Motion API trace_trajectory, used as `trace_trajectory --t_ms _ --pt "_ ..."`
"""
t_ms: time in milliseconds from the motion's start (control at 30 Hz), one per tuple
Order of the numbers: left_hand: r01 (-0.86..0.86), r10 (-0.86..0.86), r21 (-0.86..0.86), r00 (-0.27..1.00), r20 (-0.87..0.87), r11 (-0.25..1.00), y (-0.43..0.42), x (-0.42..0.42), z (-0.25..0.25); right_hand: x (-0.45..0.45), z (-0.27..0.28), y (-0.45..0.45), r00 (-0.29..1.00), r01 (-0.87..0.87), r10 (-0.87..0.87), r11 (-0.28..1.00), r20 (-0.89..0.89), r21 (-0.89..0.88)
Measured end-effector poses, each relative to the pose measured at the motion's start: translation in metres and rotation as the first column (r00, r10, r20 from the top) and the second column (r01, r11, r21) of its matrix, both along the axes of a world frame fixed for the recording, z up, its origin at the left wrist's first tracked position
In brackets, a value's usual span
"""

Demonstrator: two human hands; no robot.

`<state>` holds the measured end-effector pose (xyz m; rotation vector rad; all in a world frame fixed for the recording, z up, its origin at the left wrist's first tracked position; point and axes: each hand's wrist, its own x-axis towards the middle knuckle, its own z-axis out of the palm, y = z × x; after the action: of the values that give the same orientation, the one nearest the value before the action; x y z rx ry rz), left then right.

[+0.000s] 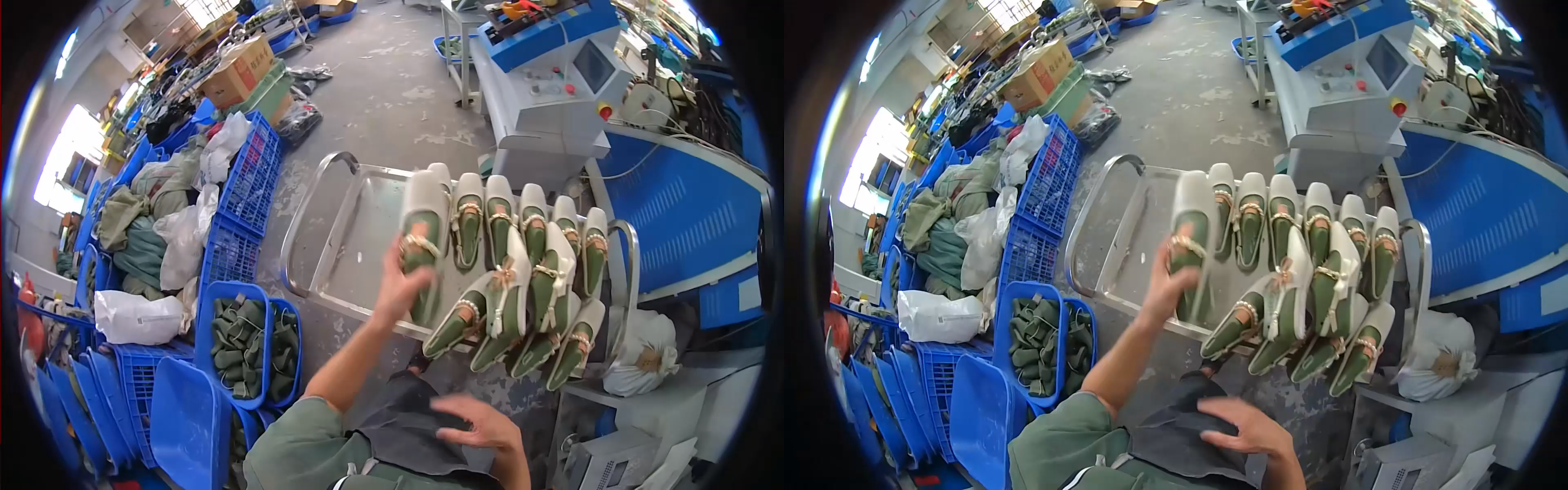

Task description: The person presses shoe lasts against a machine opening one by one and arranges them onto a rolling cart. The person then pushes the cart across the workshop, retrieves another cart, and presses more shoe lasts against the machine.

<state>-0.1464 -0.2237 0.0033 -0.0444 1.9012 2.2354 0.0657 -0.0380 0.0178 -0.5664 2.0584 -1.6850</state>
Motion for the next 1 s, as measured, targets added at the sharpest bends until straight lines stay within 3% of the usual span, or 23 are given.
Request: trace_trajectory --t_ms 33,100,133,167,233,267,300,333,367,400,433,467,500,633,700,733,767,800,833,867,900,967,1000 --pt "-0.004 0.004 -0.069 1.0 -0.01 0.998 -0.018 -0.043 -0.022 0.005 -0.02 -0.001 0.941 -0.153 0.153 0.988 0.302 -0.024" --pt "-0.103 0.099 -0.235 0.995 -0.026 0.967 -0.034 -0.122 -0.081 0.022 -0.103 -0.006 0.73 -0.058 0.082 0.997 0.678 -0.058" --pt "-0.193 0.19 -0.328 0.981 -0.041 0.925 -0.033 -0.15 -0.104 0.04 -0.156 -0.005 0.718 0.078 -0.109 0.994 0.687 0.076" --pt "-0.215 0.205 -0.344 0.977 -0.067 0.914 -0.029 -0.168 -0.112 0.057 -0.211 0.0 0.679 0.21 -0.297 0.955 0.672 0.21" --pt "-0.207 0.177 -0.381 0.978 -0.112 0.901 -0.015 -0.199 -0.131 0.073 -0.303 0.012 0.64 0.331 -0.703 0.616 0.309 0.715" --pt "-0.194 0.139 -0.401 0.977 -0.162 0.895 -0.014 -0.212 -0.148 0.075 -0.344 0.027 0.545 0.42 -0.827 0.412 0.138 0.809" --pt "-0.157 0.076 -0.423 0.977 -0.201 0.893 -0.016 -0.228 -0.174 0.064 -0.366 0.041 0.446 0.502 -0.894 0.296 0.05 0.813" --pt "-0.157 0.103 -0.344 0.98 -0.169 0.926 -0.026 -0.247 -0.207 0.051 -0.386 0.056 0.364 0.558 -0.931 0.211 -0.009 0.802" --pt "-0.102 0.06 -0.335 0.989 -0.135 0.937 -0.025 -0.24 -0.192 0.038 -0.4 0.069 0.308 0.588 -0.951 0.161 -0.035 0.793" --pt "-0.05 0.025 -0.278 0.995 -0.093 0.959 -0.013 -0.215 -0.152 0.019 -0.41 0.08 0.275 0.601 -0.961 0.142 -0.037 0.787" --pt "0.025 -0.063 -0.263 0.988 -0.138 0.964 -0.015 -0.207 -0.147 0.006 -0.416 0.085 0.25 0.598 -0.968 0.129 -0.031 0.791" --pt "-0.013 0.001 -0.282 0.999 -0.045 0.959 -0.025 -0.199 -0.161 -0.007 -0.422 0.086 0.237 0.585 -0.971 0.124 -0.023 0.801" --pt "0.072 -0.078 -0.357 0.997 -0.001 0.931 -0.031 -0.183 -0.148 -0.017 -0.425 0.085 0.227 0.576 -0.974 0.129 -0.007 0.807" --pt "-0.063 -0.035 -0.539 0.985 -0.169 0.84 -0.02 -0.098 -0.111 -0.047 -0.428 0.092 0.18 0.581 -0.979 0.18 0.09 0.794" --pt "0.045 -0.138 -0.453 0.975 -0.174 0.89 0.006 -0.052 -0.072 -0.05 -0.417 0.104 0.157 0.643 -0.97 0.243 0.185 0.726" --pt "0.315 -0.353 -0.295 0.932 -0.082 0.902 0.014 -0.032 -0.057 -0.045 -0.407 0.107 0.144 0.687 -0.958 0.278 0.25 0.671" --pt "0.552 -0.557 -0.105 0.83 -0.028 0.827 0.022 -0.016 -0.045 -0.031 -0.394 0.105 0.131 0.737 -0.937 0.31 0.323 0.601" --pt "0.826 -0.826 -0.059 0.563 0.032 0.561 0.034 -0.005 -0.034 -0.012 -0.377 0.099 0.127 0.787 -0.914 0.33 0.386 0.521" --pt "0.977 -0.975 0.009 0.213 0.068 0.214 0.05 0.004 -0.026 0.01 -0.359 0.09 0.126 0.837 -0.895 0.328 0.428 0.438" --pt "1.0 -0.99 0.007 0.011 0.14 0.013 0.07 0.024 -0.026 0.036 -0.338 0.078 0.128 0.863 -0.885 0.322 0.447 0.39" --pt "0.98 -0.961 0.013 -0.199 0.189 -0.201 0.094 0.046 -0.035 0.064 -0.335 0.068 0.142 0.925 -0.933 0.244 0.331 0.29" --pt "0.932 -0.793 -0.001 -0.306 0.526 -0.361 0.126 0.091 -0.055 0.134 -0.334 0.014 0.154 0.885 -0.987 0.156 0.04 0.439" --pt "0.941 -0.801 -0.135 -0.183 0.57 -0.312 0.146 0.108 -0.077 0.161 -0.306 0.009 0.098 0.901 -0.983 0.154 0.155 0.406"
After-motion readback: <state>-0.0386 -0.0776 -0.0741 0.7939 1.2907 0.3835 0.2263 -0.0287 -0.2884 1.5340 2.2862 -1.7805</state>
